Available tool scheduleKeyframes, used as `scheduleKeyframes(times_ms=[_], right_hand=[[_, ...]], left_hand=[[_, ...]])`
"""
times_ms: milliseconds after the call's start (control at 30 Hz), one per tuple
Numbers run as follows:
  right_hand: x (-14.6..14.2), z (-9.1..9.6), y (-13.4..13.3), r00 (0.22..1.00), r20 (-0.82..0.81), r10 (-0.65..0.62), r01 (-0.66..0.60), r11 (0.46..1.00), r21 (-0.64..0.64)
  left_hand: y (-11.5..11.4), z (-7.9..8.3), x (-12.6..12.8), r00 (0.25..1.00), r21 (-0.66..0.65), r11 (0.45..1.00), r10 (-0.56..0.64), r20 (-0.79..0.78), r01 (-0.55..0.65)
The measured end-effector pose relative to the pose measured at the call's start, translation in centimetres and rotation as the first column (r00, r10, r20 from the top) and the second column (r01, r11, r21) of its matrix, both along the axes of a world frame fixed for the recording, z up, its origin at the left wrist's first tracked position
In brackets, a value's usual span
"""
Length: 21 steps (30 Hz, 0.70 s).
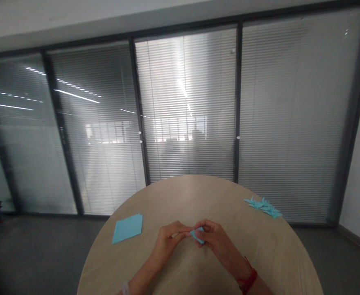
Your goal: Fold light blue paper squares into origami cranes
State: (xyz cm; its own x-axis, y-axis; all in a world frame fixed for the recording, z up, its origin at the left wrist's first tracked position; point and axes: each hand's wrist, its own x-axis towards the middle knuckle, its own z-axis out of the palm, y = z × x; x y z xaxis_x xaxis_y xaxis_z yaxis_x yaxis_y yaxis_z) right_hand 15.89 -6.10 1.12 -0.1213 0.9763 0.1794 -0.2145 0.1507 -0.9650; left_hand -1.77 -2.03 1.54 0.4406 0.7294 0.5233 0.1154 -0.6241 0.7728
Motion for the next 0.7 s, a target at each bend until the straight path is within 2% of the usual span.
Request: scheduleKeyframes(times_ms=[167,400,600,700], right_hand=[[0.2,-0.4,0.1,1.000,0.012,0.016,-0.016,1.000,-0.014],[0.2,-0.7,0.1,0.990,-0.105,0.100,-0.108,0.991,-0.078],[0.3,-1.2,0.4,0.992,-0.064,0.110,-0.115,0.990,-0.083],[0.2,-1.4,0.6,0.995,-0.018,0.094,-0.094,0.995,-0.025]], left_hand=[[-0.3,0.3,0.0,0.999,-0.007,0.999,-0.035,-0.005,0.035],[-0.5,0.4,0.0,0.999,-0.009,0.999,-0.052,-0.015,0.052],[-0.2,0.4,0.1,0.999,-0.013,1.000,-0.023,-0.039,0.022],[-0.1,0.5,0.2,0.999,-0.016,1.000,0.017,-0.048,-0.017]])
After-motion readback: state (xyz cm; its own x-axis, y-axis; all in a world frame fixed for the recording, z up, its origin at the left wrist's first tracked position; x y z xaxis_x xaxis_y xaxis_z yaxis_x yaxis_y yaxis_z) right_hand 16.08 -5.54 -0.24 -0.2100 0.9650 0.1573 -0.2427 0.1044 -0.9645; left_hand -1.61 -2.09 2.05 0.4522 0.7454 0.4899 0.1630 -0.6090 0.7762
